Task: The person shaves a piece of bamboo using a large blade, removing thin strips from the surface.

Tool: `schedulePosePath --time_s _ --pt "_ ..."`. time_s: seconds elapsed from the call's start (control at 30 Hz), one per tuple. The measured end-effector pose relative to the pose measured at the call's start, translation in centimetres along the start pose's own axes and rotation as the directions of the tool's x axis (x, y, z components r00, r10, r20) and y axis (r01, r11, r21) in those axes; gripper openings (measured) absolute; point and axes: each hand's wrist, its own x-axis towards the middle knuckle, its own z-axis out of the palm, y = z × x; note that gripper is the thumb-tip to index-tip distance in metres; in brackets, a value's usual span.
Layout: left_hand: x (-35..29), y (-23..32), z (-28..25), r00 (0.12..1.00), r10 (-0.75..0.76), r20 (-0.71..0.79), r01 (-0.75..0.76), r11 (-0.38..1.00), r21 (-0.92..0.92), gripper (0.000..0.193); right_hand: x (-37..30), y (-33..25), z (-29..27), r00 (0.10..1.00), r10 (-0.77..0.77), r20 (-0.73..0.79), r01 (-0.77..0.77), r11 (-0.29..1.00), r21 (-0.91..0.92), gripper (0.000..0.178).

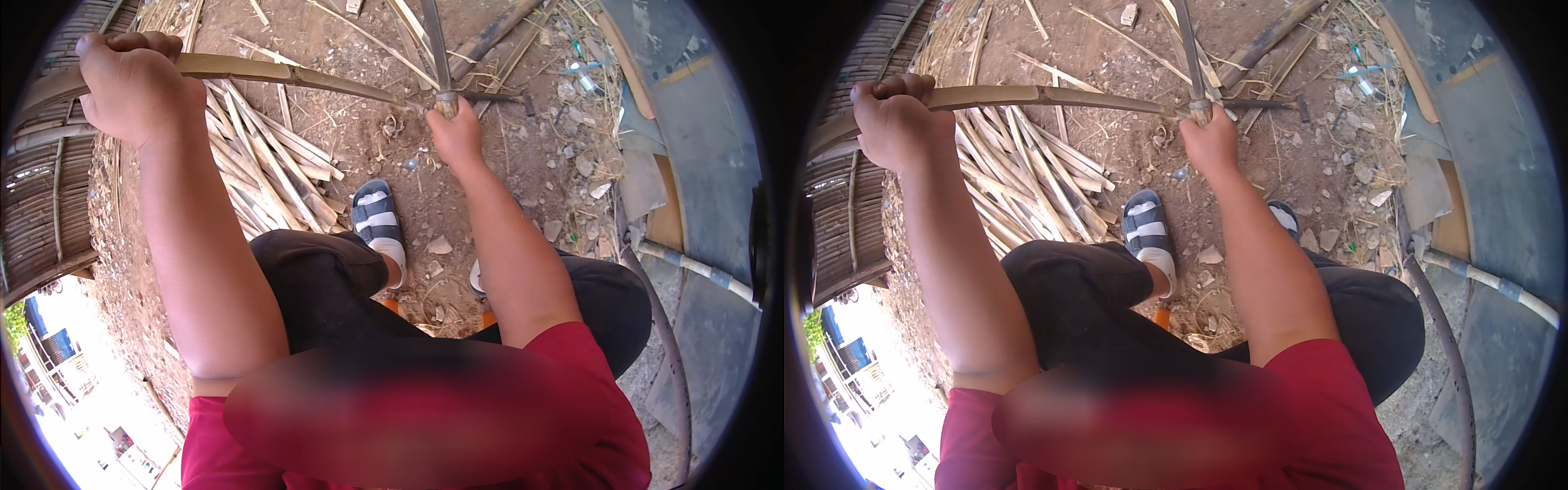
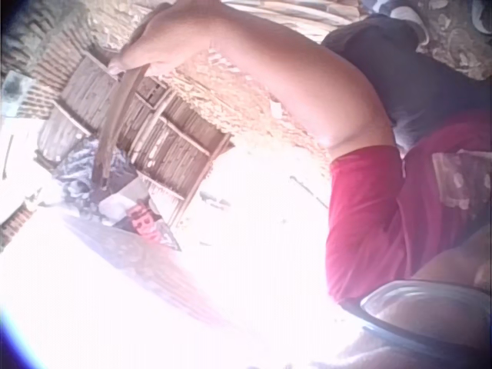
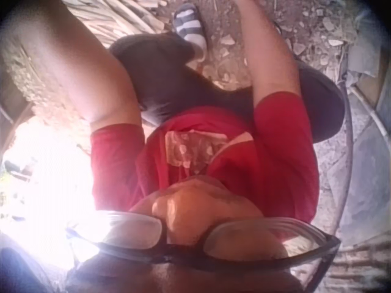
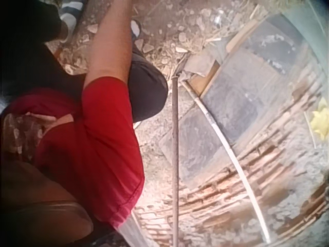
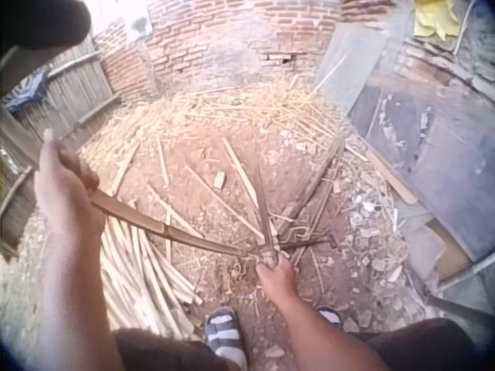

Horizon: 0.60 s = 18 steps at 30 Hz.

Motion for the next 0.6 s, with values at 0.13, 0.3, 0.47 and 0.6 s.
schedulePosePath --time_s 0.13,0.3,0.47,0.6 --pt "-0.1 0.4 0.0 1.000 -0.016 0.003 0.016 0.999 -0.046 0.031 0.2 -0.3 -0.3 0.999 -0.029 -0.018 0.028 0.998 -0.062 0.039" --pt "-0.3 0.1 0.1 0.999 -0.009 0.041 0.009 1.000 0.005 0.032 -0.7 0.8 -0.2 0.994 -0.108 -0.005 0.107 0.991 -0.086 0.045" --pt "0.0 -0.3 0.3 0.999 -0.003 0.054 0.005 0.999 -0.042 0.032 -2.5 9.5 1.1 0.966 0.212 0.147 -0.119 0.871 -0.477 0.052" --pt "0.1 -1.2 -0.3 0.998 -0.055 0.019 0.056 0.998 -0.031 0.032 -3.0 10.4 0.7 0.929 0.317 0.190 -0.162 0.811 -0.562 0.051"
